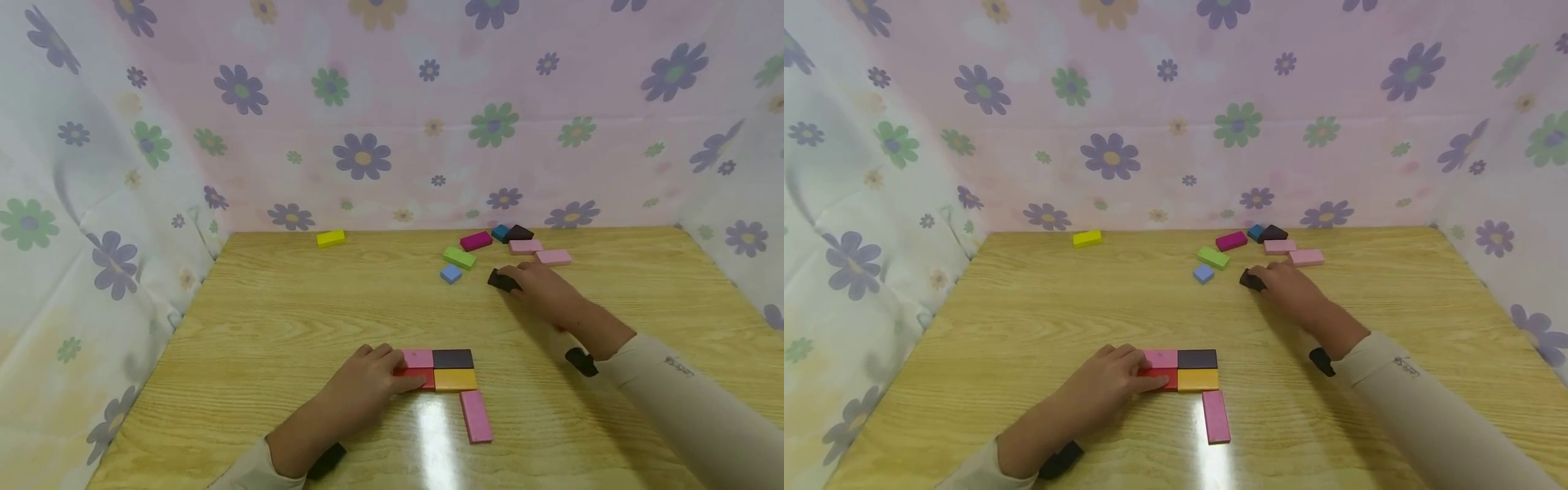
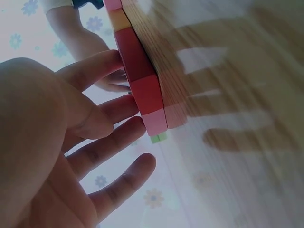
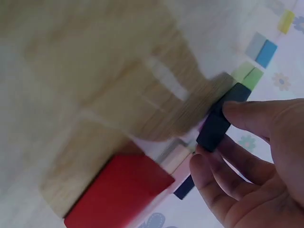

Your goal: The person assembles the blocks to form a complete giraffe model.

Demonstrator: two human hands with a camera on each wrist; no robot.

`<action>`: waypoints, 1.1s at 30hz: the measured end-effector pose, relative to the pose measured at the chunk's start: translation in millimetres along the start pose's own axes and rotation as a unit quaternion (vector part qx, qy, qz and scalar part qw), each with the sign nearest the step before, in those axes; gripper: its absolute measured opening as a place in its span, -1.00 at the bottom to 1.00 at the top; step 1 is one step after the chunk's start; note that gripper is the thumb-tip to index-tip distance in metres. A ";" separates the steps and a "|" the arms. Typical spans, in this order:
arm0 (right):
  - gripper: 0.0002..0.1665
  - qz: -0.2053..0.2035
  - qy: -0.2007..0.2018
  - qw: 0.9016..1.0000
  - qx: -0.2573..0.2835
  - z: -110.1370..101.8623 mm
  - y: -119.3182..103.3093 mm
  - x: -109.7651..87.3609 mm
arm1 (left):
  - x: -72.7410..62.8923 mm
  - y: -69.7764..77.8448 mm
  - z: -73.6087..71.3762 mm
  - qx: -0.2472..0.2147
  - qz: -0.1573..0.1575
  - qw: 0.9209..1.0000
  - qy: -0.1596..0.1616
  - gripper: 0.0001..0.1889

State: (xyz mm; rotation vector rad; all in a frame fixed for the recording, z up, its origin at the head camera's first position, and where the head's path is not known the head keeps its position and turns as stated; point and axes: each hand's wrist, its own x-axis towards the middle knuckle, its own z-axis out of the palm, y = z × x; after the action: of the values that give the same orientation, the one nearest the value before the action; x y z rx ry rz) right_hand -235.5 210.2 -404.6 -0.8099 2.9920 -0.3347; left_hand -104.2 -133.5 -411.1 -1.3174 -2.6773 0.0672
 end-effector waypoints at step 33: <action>-0.68 -0.278 0.075 0.956 0.049 41.5 -172.3 -89.9 | 1.4 -5.1 1.5 0.003 -0.003 1.000 -0.016 -0.52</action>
State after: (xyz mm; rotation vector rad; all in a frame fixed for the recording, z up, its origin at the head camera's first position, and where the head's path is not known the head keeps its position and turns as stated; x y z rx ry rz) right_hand -69.0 101.9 -411.5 -1.6759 2.7818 -0.5723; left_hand -109.2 -135.5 -411.9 -1.3186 -2.7050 0.0953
